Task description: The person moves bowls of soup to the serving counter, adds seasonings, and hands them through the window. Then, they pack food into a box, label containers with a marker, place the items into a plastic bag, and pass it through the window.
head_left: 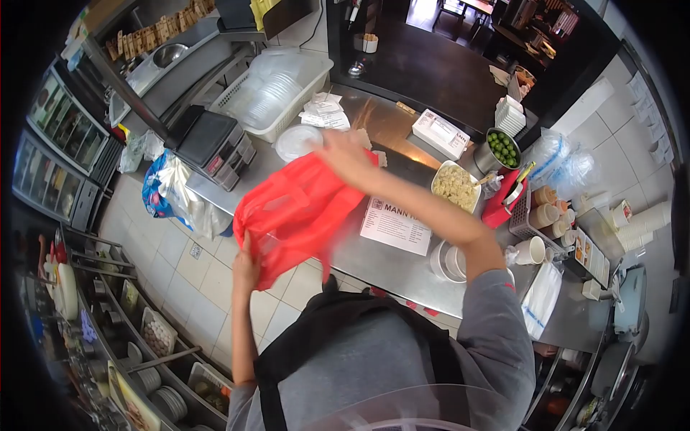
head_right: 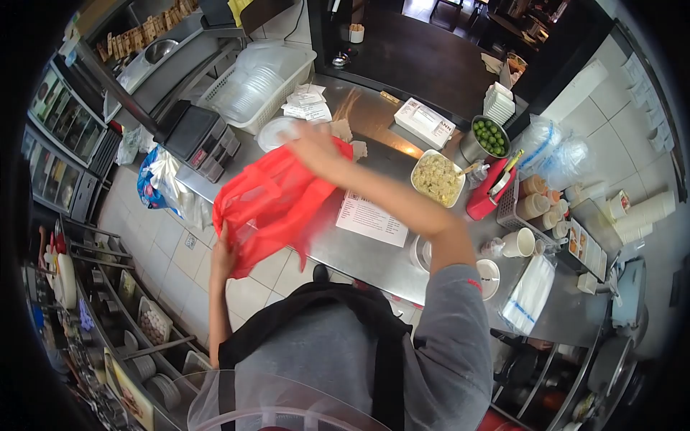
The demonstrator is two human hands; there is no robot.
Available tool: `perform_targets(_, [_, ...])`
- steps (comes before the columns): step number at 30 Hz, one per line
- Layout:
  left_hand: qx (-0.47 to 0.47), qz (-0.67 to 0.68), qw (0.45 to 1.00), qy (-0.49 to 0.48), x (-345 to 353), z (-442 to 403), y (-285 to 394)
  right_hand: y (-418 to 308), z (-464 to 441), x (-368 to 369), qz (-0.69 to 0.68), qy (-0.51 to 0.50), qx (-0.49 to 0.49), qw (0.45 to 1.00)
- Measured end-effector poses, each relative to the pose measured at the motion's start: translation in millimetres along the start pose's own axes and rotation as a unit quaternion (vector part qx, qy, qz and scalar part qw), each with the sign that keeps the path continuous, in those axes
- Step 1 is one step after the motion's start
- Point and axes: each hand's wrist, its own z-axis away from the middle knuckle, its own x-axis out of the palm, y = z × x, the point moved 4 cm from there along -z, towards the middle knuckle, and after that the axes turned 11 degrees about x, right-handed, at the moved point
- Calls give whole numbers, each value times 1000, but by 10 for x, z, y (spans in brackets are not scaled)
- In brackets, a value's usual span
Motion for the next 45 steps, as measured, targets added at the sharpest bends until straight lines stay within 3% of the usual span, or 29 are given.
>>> perform_targets(1, [12,111,993,34,9,-45,54,-311,-52,-61,-91,-78,-57,991])
perform_targets(2, [22,222,972,67,57,-79,185,-619,88,-69,-174,-37,-124,976])
perform_targets(3, [30,329,939,97,99,-97,339,-898,243,1,-213,-157,-143,954])
perform_targets(4, [-73,393,915,55,-66,-81,636,-1044,460,336,-183,-386,-82,901])
perform_targets(7, [-64,382,920,54,-364,61,859,-525,708,1089,-207,-394,275,852])
perform_targets(9, [-41,199,979,-13,-355,143,460,-187,686,1296,34,-372,125,919])
perform_targets(10, [29,-10,998,46,-397,107,570,-138,780,1452,82,-406,104,904])
perform_targets(11, [65,-151,983,82,-432,-5,794,-120,837,1616,131,-442,91,883])
perform_targets(13, [154,-403,886,169,-418,-270,1386,-153,854,1780,165,-481,164,845])
perform_targets(15, [238,-213,944,-83,99,-656,1049,-169,926,1823,154,-471,215,841])
perform_targets(16, [141,-179,944,-237,506,-842,748,-207,895,1799,148,-463,231,843])
perform_targets(19, [225,-321,891,-227,934,-975,572,-87,849,1778,156,-457,239,842])
perform_targets(20, [170,-469,803,-326,792,-895,856,-13,868,1763,162,-458,234,842])
perform_targets(22, [102,-366,774,-507,1237,-1009,-567,116,935,1737,167,-467,231,837])
perform_targets(23, [154,-384,791,-450,999,-892,-304,175,962,1737,171,-473,224,835])
perform_targets(25, [149,-404,785,-445,894,-844,-213,231,987,1736,177,-484,207,831])
perform_targets(27, [58,-329,778,-532,502,-792,687,258,1007,1762,188,-498,176,828])
perform_targets(28, [212,-282,856,-378,504,-834,568,277,1008,1755,193,-506,154,826])
perform_targets(29, [353,-220,886,-204,437,-813,441,290,1016,1716,194,-514,128,825])
perform_targets(31, [341,-388,856,-21,46,-771,879,247,1055,1517,151,-528,86,832])
perform_targets(33, [248,-397,884,11,-83,-723,850,36,966,712,-40,-512,111,851])
perform_targets(35, [80,-235,964,-99,57,-708,435,-18,901,-630,-225,-467,180,836])
perform_targets(37, [109,-181,970,-118,64,-671,457,253,1302,-1563,-250,-230,401,851])
perform_targets(38, [120,-169,971,-117,65,-664,429,432,1628,-1983,-219,-108,518,820])
perform_targets(39, [131,-159,972,-116,52,-657,395,678,2092,-2267,-15,-140,563,814])
perform_targets(40, [136,-148,973,-114,33,-656,362,709,2188,-2632,84,-113,566,812])
perform_targets(41, [140,-136,975,-110,20,-661,342,790,2642,-2650,96,-139,673,720])
perform_targets(43, [154,-110,976,-104,-12,-673,339,710,3363,-2418,7,-272,746,608])
perform_targets(45, [145,-85,980,-107,-56,-699,388,461,3791,-2048,-273,-157,849,425])
